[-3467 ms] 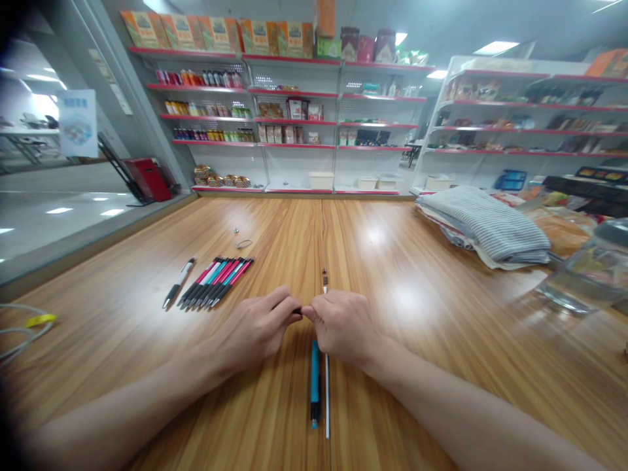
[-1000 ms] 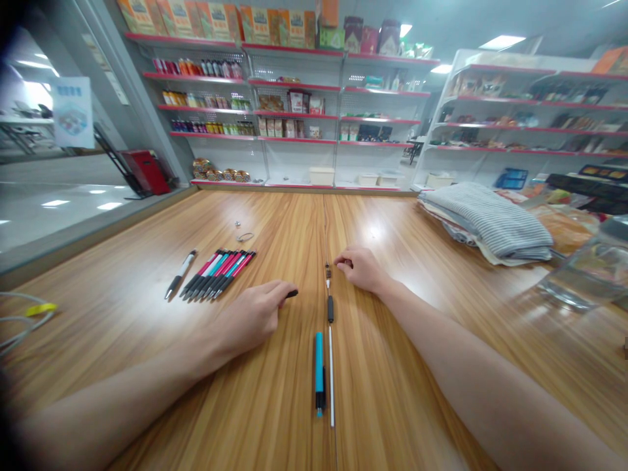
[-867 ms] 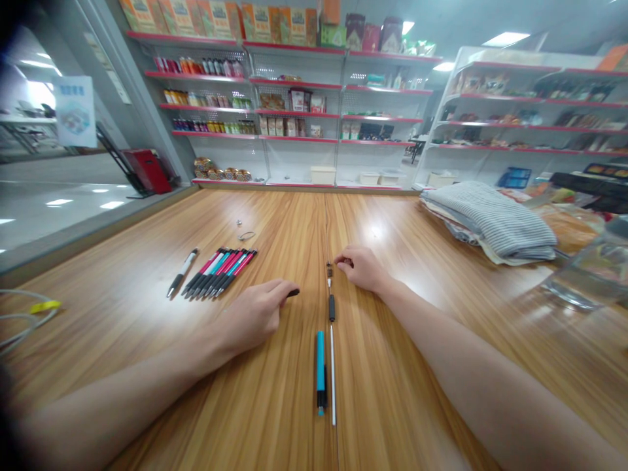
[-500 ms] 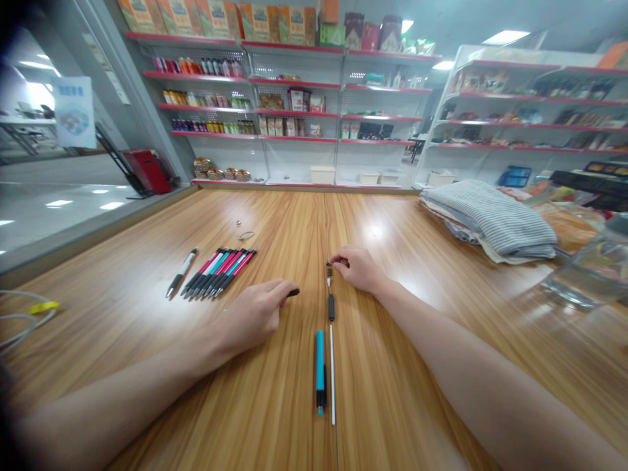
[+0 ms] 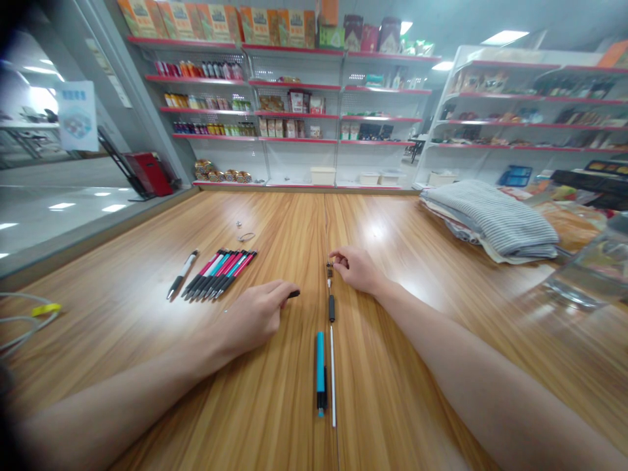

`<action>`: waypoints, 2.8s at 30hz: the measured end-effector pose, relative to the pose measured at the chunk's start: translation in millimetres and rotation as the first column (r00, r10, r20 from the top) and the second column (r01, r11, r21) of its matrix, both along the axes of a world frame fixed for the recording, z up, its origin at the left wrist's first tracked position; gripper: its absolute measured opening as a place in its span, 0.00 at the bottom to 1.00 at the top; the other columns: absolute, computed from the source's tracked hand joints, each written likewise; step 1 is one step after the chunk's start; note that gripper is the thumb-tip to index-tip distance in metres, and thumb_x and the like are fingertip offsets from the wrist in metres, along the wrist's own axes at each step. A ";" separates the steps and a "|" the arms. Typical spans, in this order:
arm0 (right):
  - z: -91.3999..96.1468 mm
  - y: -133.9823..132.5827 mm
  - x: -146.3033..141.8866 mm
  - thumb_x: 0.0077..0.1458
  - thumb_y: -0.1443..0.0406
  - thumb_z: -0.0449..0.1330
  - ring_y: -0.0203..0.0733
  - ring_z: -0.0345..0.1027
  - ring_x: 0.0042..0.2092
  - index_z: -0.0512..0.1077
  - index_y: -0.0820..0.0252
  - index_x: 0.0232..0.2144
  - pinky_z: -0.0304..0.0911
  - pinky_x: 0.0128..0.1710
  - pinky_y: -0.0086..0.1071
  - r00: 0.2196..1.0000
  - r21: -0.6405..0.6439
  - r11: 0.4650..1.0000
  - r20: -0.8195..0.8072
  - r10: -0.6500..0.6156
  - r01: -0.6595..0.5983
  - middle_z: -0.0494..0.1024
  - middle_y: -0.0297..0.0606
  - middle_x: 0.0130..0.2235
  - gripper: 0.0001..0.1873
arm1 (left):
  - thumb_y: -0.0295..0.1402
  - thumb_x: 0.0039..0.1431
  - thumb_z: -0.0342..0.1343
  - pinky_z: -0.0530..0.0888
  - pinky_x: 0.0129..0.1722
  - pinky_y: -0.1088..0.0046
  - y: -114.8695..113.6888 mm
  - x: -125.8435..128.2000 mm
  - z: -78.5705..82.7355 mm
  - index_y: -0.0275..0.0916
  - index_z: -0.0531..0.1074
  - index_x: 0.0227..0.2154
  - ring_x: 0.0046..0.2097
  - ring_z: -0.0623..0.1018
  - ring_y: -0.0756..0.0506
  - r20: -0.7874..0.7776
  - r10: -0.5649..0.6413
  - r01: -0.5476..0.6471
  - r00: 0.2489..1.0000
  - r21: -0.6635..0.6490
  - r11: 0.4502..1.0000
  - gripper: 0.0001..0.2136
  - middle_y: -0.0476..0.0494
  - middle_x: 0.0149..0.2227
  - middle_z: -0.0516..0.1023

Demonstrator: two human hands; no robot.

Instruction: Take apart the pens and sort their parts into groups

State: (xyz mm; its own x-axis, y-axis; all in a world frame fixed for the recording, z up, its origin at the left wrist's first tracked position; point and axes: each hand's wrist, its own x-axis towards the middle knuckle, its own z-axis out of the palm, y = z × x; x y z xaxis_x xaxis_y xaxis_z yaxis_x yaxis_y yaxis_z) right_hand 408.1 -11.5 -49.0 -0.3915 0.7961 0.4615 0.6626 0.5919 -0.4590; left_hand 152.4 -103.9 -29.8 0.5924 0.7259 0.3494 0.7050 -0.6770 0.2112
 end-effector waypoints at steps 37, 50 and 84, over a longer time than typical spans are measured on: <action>-3.4 4.7 -2.8 0.53 0.70 0.55 0.35 0.64 0.30 0.71 0.61 0.43 0.61 0.32 0.30 1.000 0.018 1.000 0.011 0.012 -0.012 0.72 0.36 0.31 0.14 | 0.20 0.55 0.45 0.72 0.39 0.69 0.5 1.3 -2.2 0.38 0.67 0.45 0.41 0.75 0.44 -0.013 0.008 -0.008 1.000 0.009 1.000 0.16 0.43 0.40 0.74; -2.1 2.6 -3.8 0.53 0.69 0.55 0.35 0.64 0.30 0.71 0.61 0.44 0.60 0.31 0.30 1.000 0.009 1.000 0.010 0.001 -0.001 0.72 0.36 0.30 0.15 | 0.20 0.55 0.44 0.72 0.39 0.70 -0.3 1.3 -0.9 0.38 0.67 0.45 0.41 0.75 0.45 -0.016 0.007 -0.007 1.000 0.011 1.000 0.16 0.42 0.40 0.75; -4.7 -35.6 5.2 0.53 0.70 0.53 0.36 0.71 0.34 0.67 0.61 0.46 0.67 0.35 0.30 0.954 -0.205 0.973 -0.253 -0.162 0.111 0.76 0.41 0.40 0.16 | 0.26 0.63 0.43 0.70 0.38 0.71 -2.4 2.3 6.0 0.42 0.67 0.50 0.38 0.72 0.47 0.024 0.018 -0.018 1.000 -0.011 1.000 0.15 0.43 0.37 0.70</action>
